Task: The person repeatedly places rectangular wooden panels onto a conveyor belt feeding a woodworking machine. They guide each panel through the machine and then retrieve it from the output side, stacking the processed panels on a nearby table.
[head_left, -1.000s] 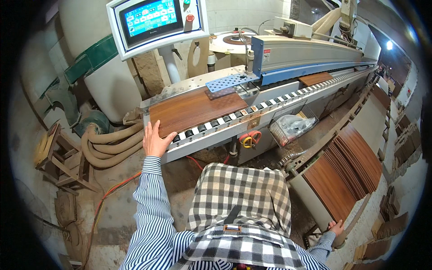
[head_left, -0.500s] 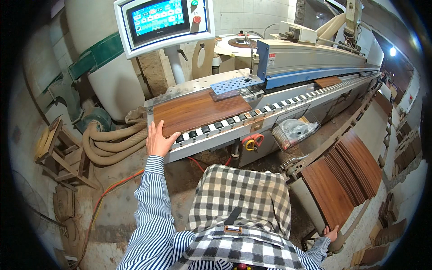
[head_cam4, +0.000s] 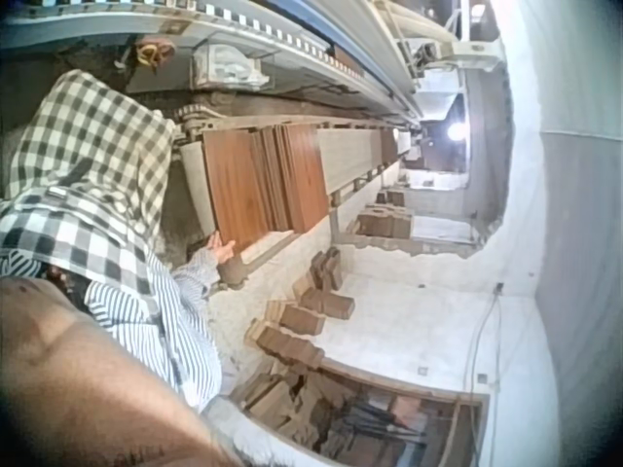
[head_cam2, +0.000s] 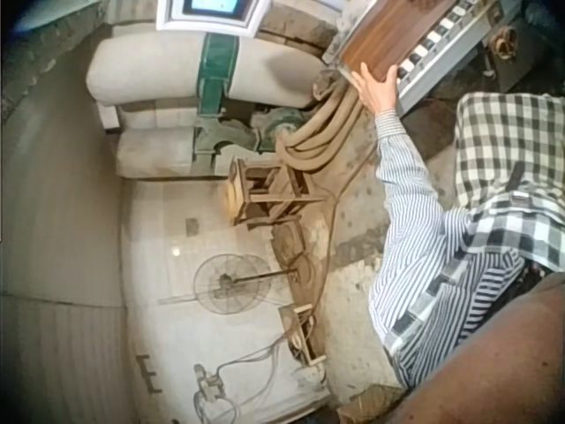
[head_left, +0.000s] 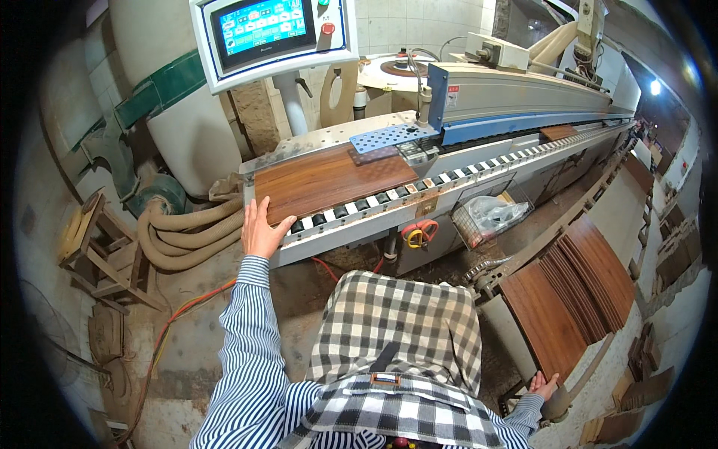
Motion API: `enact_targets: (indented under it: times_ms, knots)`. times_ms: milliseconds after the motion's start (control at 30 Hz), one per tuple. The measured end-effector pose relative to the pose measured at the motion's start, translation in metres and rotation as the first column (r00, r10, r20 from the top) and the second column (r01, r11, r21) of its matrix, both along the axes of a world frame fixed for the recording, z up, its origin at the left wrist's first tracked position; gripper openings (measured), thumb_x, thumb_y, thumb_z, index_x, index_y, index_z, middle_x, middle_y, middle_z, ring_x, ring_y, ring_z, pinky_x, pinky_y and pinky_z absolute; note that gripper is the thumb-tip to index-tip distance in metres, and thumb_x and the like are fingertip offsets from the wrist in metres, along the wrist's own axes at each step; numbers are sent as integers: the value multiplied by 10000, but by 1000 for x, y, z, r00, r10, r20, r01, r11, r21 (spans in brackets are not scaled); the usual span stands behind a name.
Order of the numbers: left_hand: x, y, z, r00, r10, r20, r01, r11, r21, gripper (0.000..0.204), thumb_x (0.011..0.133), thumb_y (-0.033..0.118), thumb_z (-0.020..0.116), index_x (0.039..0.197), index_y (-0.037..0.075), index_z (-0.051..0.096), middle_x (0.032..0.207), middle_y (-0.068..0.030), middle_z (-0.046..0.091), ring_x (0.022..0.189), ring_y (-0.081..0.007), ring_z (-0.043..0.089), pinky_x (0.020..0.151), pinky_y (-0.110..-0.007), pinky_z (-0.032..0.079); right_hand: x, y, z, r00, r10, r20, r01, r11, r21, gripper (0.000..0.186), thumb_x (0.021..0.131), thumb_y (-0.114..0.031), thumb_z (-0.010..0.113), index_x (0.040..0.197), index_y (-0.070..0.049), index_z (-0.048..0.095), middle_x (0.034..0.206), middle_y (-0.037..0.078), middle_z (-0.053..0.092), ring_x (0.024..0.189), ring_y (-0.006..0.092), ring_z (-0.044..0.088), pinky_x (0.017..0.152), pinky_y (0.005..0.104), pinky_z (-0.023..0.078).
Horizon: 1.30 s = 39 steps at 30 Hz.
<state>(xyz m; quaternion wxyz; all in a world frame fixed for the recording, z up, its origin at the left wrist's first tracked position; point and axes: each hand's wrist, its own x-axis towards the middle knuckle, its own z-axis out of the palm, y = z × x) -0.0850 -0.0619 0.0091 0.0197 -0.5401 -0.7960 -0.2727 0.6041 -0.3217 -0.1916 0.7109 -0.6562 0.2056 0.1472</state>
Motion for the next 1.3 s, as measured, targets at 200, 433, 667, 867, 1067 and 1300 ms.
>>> enact_targets:
  times_ms: [200,433,667,867,1067,1300]
  knots:
    - [-5,-1,-5,999,-40,17,39,998,49,806,752,551,664,1379,112,410,1472,-201,292,1373,-335,257,1086,-448,271,4,-5,-14,996,43,79,-44,999,14,731,813,-523,651,1238,45,477,1019,231,648,817,242,679,594,306,560]
    - [-21,-4,-16,976,-197,88,178,965,192,693,788,385,688,1344,52,442,1432,-226,350,1363,-345,272,1101,-401,256,14,-9,-26,993,93,78,-97,994,43,690,816,-534,643,1186,34,511,987,213,661,792,234,679,566,283,541]
    - [-35,-11,-17,951,-261,167,220,949,227,648,814,335,670,1336,25,443,1393,-205,414,1348,-323,313,1094,-391,273,6,-10,-22,990,105,89,-109,994,33,653,811,-562,630,1072,33,559,937,195,674,710,196,673,471,237,486]
    - [-31,-11,-10,959,-234,159,205,962,180,647,814,326,673,1344,41,435,1379,-197,436,1338,-328,331,1087,-402,280,1,-7,-15,991,97,88,-100,994,38,638,824,-552,620,1075,31,557,921,187,676,667,186,662,436,233,455]
    - [-11,-5,5,987,-155,39,154,988,29,684,810,405,653,1376,107,409,1376,-167,453,1333,-326,342,1101,-520,176,5,-11,-18,992,86,97,-88,996,13,679,820,-540,635,1191,16,517,950,204,667,718,216,677,477,253,499]
    - [24,21,6,985,-152,-77,150,988,-22,691,817,452,617,1389,135,395,1367,-166,465,1333,-334,342,1096,-551,141,21,-14,-46,995,90,46,-95,988,125,721,805,-550,643,1235,1,464,951,260,650,751,290,685,505,296,525]
